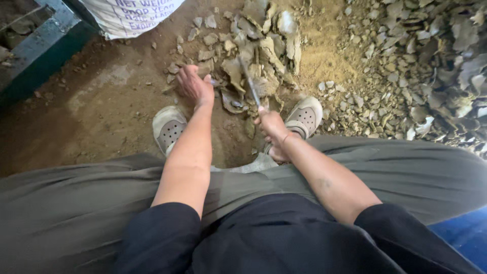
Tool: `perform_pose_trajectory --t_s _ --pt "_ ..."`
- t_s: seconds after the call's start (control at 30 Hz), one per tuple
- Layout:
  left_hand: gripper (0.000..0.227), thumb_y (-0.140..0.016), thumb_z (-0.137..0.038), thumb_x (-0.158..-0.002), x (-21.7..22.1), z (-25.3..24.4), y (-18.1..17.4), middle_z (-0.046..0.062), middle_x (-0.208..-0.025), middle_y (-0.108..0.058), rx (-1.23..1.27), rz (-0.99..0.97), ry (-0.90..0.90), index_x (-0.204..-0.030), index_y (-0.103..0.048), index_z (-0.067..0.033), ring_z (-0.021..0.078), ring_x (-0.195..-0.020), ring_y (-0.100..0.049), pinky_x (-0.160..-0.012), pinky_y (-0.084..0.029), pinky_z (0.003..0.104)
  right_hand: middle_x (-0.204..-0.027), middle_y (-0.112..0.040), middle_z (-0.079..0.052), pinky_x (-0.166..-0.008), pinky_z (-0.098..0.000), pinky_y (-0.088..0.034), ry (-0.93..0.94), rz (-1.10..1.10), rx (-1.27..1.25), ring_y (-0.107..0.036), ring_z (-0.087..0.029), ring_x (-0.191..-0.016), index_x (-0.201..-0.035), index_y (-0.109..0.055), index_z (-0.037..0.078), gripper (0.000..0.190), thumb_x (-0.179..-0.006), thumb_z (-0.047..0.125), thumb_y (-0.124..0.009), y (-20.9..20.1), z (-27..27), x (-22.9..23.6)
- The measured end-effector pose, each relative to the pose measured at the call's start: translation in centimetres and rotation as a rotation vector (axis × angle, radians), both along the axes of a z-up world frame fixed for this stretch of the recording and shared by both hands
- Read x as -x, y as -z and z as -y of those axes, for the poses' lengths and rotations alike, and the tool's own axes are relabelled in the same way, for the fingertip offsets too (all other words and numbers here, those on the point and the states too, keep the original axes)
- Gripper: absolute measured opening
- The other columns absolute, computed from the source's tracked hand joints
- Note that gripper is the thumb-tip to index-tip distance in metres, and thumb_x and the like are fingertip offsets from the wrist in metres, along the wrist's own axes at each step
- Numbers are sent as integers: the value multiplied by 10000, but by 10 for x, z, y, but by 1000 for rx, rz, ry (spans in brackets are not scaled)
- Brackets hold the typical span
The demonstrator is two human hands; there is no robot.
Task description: The person sits on the ground and repeatedly strikes a pile of rocks with a metal rod to break them into smaller pieces. The person uses their left hand to position the rocks and their right hand to swing the rod.
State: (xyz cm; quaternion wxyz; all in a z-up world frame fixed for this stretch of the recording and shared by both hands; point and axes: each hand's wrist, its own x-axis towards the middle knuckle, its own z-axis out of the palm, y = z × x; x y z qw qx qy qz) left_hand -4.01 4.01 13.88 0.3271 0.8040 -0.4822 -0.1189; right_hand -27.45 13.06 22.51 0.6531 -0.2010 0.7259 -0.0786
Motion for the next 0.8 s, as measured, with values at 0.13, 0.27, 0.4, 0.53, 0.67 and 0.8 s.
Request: perform_pose_trajectory --t_s 0.13,0.27,0.4,0.53,0.67,0.8 --pt "317 -851 -246 -813 3 5 2 107 -1087 -606 120 136 58 -1001 -611 -160 360 -1117 -551 -908 -420 525 -585 -456 30 -387 -331 -296 80 27 181 -371 -117 -426 -887 -607 109 400 -1066 440 -469 0 -5 -8" --pt "444 -786 -406 -920 34 14 -3 212 -1117 -650 -240 -167 185 -1172 -587 -99 444 -1067 -612 -904 -479 550 -637 -585 -5 -503 -312 -409 -205 -295 666 -526 -108 -523 -858 -688 90 480 -1104 435 -463 16 -2 5" --pt "623 -773 -382 -800 63 16 -6 249 -1148 -692 -370 -436 -38 -1299 -550 -82 447 -1088 -662 -935 -522 521 -729 -631 -147 -563 -436 -452 -195 -305 250 -583 -264 -597 -860 -711 38 493 -1083 410 -477 35 6 26" --pt "604 -787 -318 -726 53 35 13 238 -1195 -673 -398 -470 -43 -1241 -598 -65 419 -1133 -638 -971 -505 475 -769 -710 -150 -624 -415 -529 -335 -401 705 -696 -295 -670 -855 -732 42 342 -977 265 -504 45 -4 29" --pt "570 -828 -290 -692 12 76 27 250 -1163 -666 -311 -498 48 -1146 -625 -13 378 -1091 -647 -923 -515 447 -737 -704 -158 -670 -372 -511 -360 -458 781 -679 -263 -686 -834 -729 35 506 -1098 394 -490 46 18 29" --pt "295 -681 -149 -739 -34 84 17 204 -916 -657 -435 -1125 63 -962 -601 26 322 -715 -659 -553 -504 461 -687 -507 -80 -613 -529 -353 89 -32 85 -470 -273 -524 -944 -715 50 491 -1143 434 -482 47 29 28"
